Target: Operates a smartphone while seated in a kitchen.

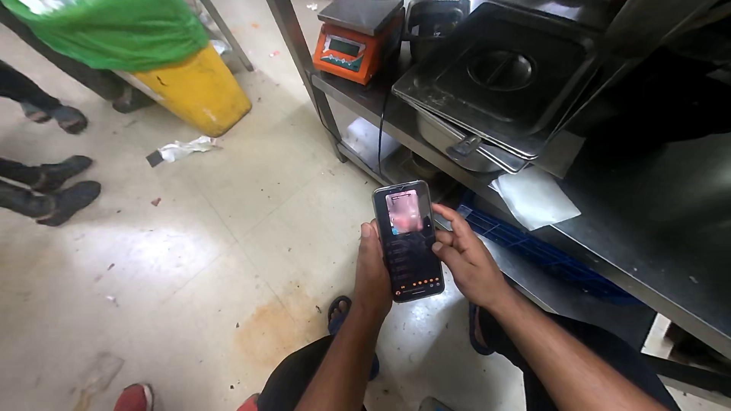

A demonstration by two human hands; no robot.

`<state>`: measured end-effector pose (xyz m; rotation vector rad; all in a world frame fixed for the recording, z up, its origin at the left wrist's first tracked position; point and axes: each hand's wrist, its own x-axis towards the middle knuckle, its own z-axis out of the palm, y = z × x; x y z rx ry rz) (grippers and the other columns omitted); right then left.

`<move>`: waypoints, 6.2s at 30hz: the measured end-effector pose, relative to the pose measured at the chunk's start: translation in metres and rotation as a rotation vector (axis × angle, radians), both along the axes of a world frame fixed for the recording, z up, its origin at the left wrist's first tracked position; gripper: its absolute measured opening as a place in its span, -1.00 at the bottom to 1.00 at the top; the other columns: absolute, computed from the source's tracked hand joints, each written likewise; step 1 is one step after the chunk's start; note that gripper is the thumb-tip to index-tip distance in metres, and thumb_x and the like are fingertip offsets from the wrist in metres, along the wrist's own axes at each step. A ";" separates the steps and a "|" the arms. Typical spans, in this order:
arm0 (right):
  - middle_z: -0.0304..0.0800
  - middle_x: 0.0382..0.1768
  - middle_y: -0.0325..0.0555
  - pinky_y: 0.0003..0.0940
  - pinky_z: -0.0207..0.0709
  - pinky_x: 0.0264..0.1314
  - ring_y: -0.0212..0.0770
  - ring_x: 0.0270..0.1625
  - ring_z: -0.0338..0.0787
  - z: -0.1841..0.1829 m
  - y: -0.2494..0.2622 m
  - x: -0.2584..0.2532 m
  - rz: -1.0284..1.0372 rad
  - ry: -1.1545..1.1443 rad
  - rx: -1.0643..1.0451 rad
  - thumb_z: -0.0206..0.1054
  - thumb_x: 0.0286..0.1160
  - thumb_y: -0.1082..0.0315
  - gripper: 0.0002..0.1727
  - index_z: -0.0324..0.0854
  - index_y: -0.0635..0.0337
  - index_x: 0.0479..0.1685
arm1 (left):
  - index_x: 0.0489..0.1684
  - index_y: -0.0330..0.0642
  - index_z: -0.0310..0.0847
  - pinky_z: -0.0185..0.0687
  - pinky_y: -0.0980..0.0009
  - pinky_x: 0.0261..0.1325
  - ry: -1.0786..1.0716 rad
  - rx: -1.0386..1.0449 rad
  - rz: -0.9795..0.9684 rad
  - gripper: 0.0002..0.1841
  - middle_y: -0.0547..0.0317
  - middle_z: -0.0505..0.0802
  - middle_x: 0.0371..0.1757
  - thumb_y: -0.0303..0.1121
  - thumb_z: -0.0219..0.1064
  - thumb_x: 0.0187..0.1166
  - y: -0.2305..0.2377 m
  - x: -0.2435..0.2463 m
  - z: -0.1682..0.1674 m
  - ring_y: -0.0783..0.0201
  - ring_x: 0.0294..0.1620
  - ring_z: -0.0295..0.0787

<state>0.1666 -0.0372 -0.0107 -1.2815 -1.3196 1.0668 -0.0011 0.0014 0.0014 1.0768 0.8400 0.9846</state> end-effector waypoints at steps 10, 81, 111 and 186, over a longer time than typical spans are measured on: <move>0.89 0.05 -0.19 -0.29 0.80 0.02 -0.29 -0.01 0.90 0.000 0.001 0.000 0.016 0.036 -0.003 0.02 0.56 0.47 -0.32 0.14 -0.01 0.76 | 0.49 0.09 0.38 0.83 0.24 -0.09 -0.047 -0.010 -0.018 -0.04 0.15 0.84 0.10 0.65 -0.32 0.42 0.001 0.000 -0.002 0.26 -0.02 0.86; 0.90 0.02 -0.23 -0.29 0.79 -0.10 -0.29 -0.13 0.89 -0.001 0.001 0.000 0.007 -0.001 -0.034 0.07 0.52 0.48 -0.28 0.15 -0.03 0.78 | 0.50 0.08 0.41 0.84 0.23 -0.06 -0.045 -0.022 -0.021 -0.03 0.17 0.85 0.12 0.66 -0.34 0.42 0.001 0.000 -0.001 0.27 0.00 0.87; 0.90 -0.04 -0.28 -0.34 0.74 -0.27 -0.32 -0.32 0.82 -0.002 0.001 0.002 0.013 -0.019 -0.029 0.11 0.47 0.48 -0.24 0.13 -0.06 0.79 | 0.57 0.06 0.36 0.83 0.22 -0.01 -0.049 -0.036 -0.017 0.00 0.17 0.84 0.17 0.66 -0.34 0.42 0.002 0.002 0.000 0.25 0.05 0.86; 0.86 0.20 -0.21 -0.30 0.79 0.04 -0.32 0.03 0.89 0.001 0.001 0.003 0.055 0.006 -0.016 0.00 0.51 0.51 -0.22 0.09 0.02 0.86 | 0.58 0.11 0.35 0.83 0.21 0.00 -0.069 -0.017 -0.046 -0.03 0.17 0.82 0.22 0.64 -0.35 0.44 0.003 -0.001 -0.001 0.25 0.09 0.84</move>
